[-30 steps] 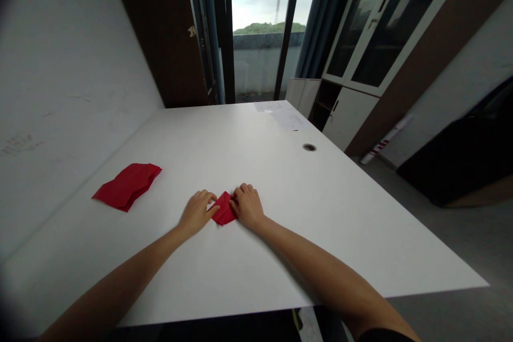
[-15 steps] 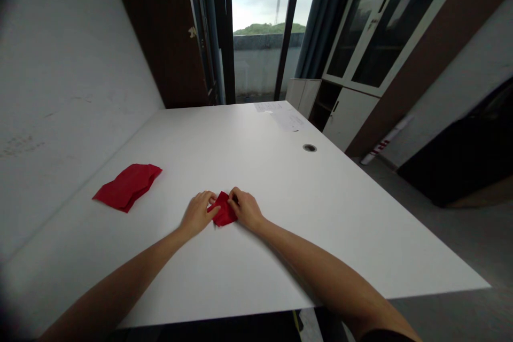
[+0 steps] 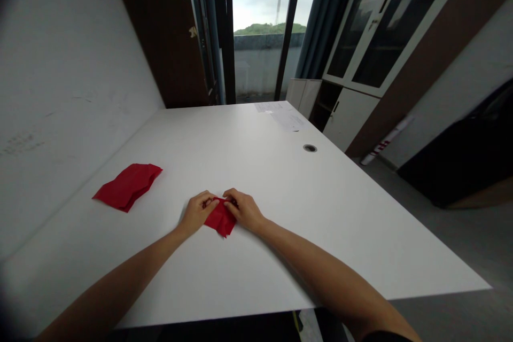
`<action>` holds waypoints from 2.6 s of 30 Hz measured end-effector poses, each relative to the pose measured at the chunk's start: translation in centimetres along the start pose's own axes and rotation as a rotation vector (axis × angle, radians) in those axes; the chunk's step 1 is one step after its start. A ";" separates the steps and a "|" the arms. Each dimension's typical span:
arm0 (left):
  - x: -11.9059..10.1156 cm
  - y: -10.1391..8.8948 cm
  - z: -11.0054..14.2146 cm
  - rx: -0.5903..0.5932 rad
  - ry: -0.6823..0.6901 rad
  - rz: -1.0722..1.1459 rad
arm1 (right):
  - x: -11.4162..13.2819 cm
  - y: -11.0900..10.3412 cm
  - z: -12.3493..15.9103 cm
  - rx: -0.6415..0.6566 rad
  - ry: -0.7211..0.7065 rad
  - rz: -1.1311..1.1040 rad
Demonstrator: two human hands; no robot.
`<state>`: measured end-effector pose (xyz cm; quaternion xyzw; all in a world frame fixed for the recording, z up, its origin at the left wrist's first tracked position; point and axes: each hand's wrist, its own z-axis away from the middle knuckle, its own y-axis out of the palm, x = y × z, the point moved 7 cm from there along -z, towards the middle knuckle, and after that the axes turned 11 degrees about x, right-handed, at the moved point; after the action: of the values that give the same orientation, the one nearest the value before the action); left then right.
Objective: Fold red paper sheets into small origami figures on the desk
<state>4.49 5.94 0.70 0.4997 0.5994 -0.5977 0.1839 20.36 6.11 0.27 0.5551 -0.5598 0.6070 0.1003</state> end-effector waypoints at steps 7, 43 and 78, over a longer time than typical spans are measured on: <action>2.5 -0.1 0.1 -0.076 -0.077 0.238 | -1.1 -0.9 0.0 -0.076 0.093 -0.043; 3.3 0.4 -0.3 -0.054 -0.156 0.596 | -2.6 0.7 -0.8 -0.099 0.083 -0.764; 2.7 -0.4 -0.1 -0.107 -0.063 0.330 | -4.0 -0.5 -0.5 -0.111 0.106 -0.353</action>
<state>3.01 7.14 -1.23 0.5619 0.5342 -0.5420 0.3244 21.96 8.70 -2.49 0.6054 -0.4804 0.5765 0.2652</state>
